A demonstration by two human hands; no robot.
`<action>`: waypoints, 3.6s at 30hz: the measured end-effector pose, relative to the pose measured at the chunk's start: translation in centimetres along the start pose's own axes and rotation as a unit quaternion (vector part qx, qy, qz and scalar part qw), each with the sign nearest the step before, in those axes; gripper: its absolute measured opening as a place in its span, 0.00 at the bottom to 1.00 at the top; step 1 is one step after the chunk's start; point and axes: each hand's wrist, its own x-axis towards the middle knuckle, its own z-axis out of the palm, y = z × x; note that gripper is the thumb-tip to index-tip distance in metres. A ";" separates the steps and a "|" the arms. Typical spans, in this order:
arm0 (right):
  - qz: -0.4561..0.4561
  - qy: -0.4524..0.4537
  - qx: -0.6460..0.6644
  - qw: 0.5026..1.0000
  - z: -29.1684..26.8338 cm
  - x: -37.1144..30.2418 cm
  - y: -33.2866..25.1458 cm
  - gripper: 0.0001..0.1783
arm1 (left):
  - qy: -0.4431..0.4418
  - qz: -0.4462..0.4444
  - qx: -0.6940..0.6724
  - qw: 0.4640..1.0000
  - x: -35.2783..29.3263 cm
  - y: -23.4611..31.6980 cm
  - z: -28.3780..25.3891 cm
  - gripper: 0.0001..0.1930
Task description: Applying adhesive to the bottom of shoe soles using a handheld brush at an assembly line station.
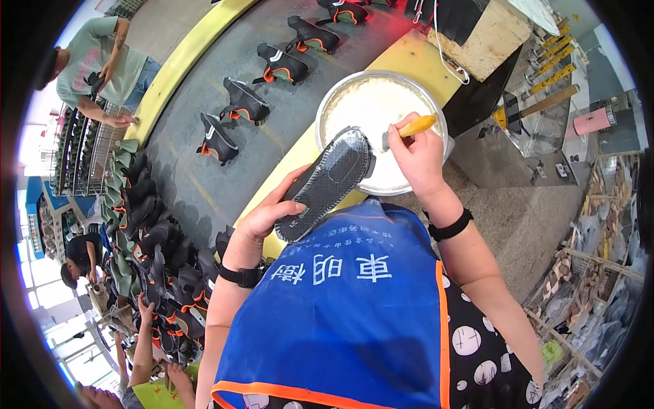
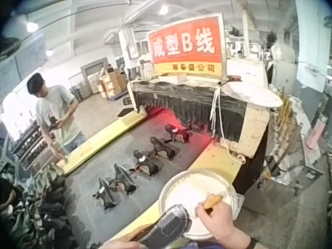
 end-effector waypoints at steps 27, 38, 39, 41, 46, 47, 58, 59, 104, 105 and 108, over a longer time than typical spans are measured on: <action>-0.146 -0.090 0.104 0.980 1.5 3.0 1.6 0.06 | -0.032 -0.012 -0.054 0.998 0.1 -2.2 -1.5 0.44; -0.161 -0.194 0.146 0.957 1.1 2.6 -1.0 0.08 | -0.043 -0.081 -0.202 0.975 -0.6 -3.3 -2.5 0.46; -0.135 -0.162 0.098 0.973 1.2 2.7 -0.5 0.08 | -0.035 -0.080 -0.194 0.977 -0.7 -3.3 -2.4 0.47; -0.089 -0.136 0.052 0.985 0.6 2.7 0.2 0.08 | -0.027 -0.078 -0.187 0.979 -0.8 -3.2 -2.3 0.47; -0.113 -0.160 0.128 0.972 -0.2 2.0 -2.8 0.07 | -0.077 -0.049 -0.144 0.985 -1.1 -2.4 -2.1 0.42; -0.157 -0.213 0.191 0.945 0.0 1.8 -3.5 0.07 | -0.077 -0.050 -0.145 0.985 -1.1 -2.5 -2.2 0.42; -0.008 -0.252 0.069 0.965 -0.4 2.9 -0.2 0.05 | -0.051 -0.031 -0.104 0.993 -1.6 -2.5 -2.7 0.44; 0.009 -0.220 0.081 0.972 -0.8 2.9 1.0 0.06 | -0.041 -0.024 -0.107 0.993 -1.9 -2.5 -2.6 0.44; 0.244 -0.114 0.223 0.937 6.5 5.9 1.7 0.12 | 0.440 -0.313 0.355 0.763 -17.2 -13.3 -15.9 0.32; 0.236 -0.134 0.240 0.932 6.7 5.8 1.8 0.12 | 0.443 -0.313 0.373 0.753 -17.3 -14.3 -13.6 0.33; 0.228 -0.161 0.251 0.927 7.6 5.7 1.4 0.11 | 0.396 -0.394 0.531 0.637 -14.4 -16.3 -7.6 0.41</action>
